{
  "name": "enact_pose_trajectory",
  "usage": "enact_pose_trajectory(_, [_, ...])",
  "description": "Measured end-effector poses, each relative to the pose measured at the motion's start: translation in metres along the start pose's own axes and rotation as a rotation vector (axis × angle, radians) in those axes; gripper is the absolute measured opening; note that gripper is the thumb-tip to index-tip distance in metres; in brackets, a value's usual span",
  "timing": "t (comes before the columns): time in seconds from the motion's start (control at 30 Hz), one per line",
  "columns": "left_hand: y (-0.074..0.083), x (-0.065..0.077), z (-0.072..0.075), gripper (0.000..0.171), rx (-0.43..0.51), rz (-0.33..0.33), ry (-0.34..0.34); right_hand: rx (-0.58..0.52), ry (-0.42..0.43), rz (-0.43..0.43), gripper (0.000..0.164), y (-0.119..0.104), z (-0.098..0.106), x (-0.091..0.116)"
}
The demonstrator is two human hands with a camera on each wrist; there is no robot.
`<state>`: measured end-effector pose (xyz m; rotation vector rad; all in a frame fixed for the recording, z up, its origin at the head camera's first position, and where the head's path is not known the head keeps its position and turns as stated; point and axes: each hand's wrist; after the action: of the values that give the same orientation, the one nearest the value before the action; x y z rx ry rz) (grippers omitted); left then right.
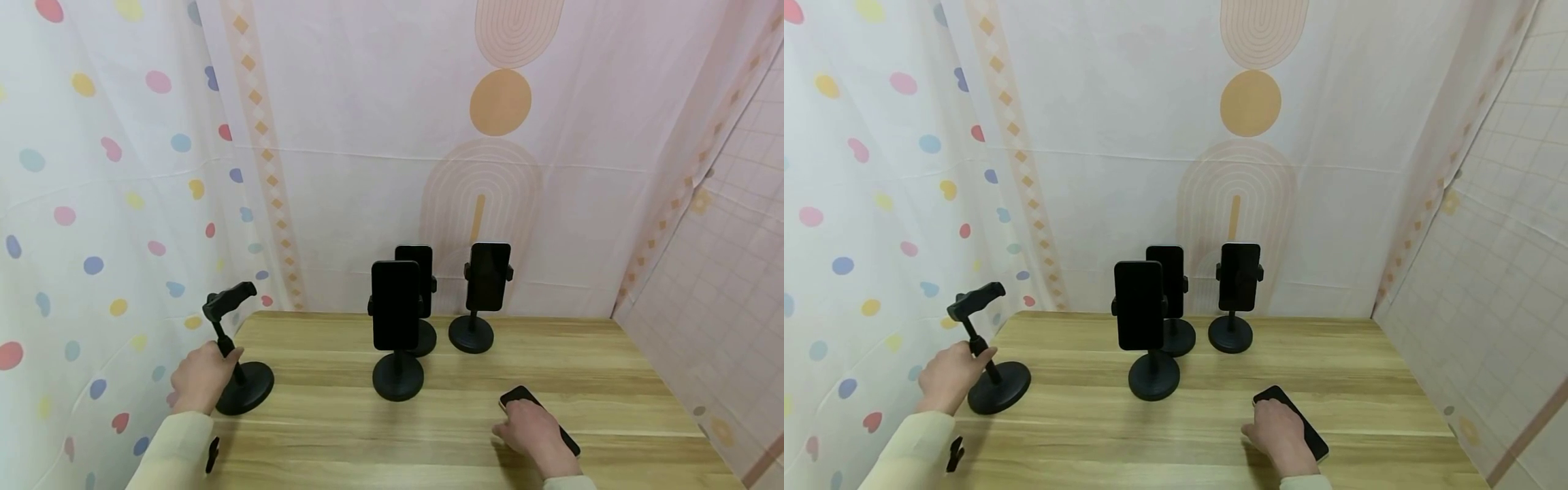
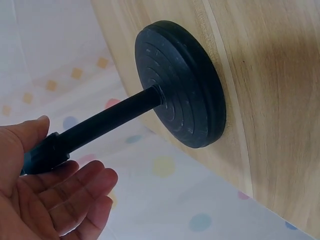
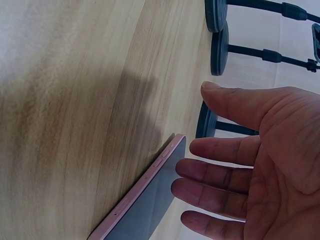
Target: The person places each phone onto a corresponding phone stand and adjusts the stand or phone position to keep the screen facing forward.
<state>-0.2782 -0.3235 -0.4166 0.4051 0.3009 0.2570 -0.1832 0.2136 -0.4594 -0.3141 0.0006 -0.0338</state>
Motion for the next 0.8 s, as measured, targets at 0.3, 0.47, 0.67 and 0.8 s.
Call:
enact_pose_trajectory(0.3, [-0.0039,-0.0034,-0.0064,0.041,0.031,-0.03,0.04,0.001,-0.004,0.002,0.032,0.0003,-0.0005,-0.0001])
enact_pose_trajectory(0.47, [-0.0046,-0.0058,-0.0075,0.04,0.035,-0.033,0.039,-0.002,-0.011,0.005,0.035,0.0005,-0.0008,0.0])
enact_pose_trajectory(0.67, [-0.0024,-0.0046,-0.0064,0.039,0.032,-0.021,0.028,-0.006,-0.014,0.009,0.033,0.0009,-0.002,0.0])
enact_pose_trajectory(0.8, [0.0002,-0.0006,-0.0057,0.038,0.038,-0.026,0.026,-0.011,-0.018,0.004,0.035,0.0003,-0.0021,0.0003])
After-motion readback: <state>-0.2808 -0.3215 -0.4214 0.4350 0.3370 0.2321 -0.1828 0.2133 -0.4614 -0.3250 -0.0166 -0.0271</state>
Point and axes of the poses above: each hand's wrist, its own x-axis away from the middle knuckle, its own z-axis out of the back of the hand, y = z × x, and after that the axes turned 7 degrees about y, right-handed
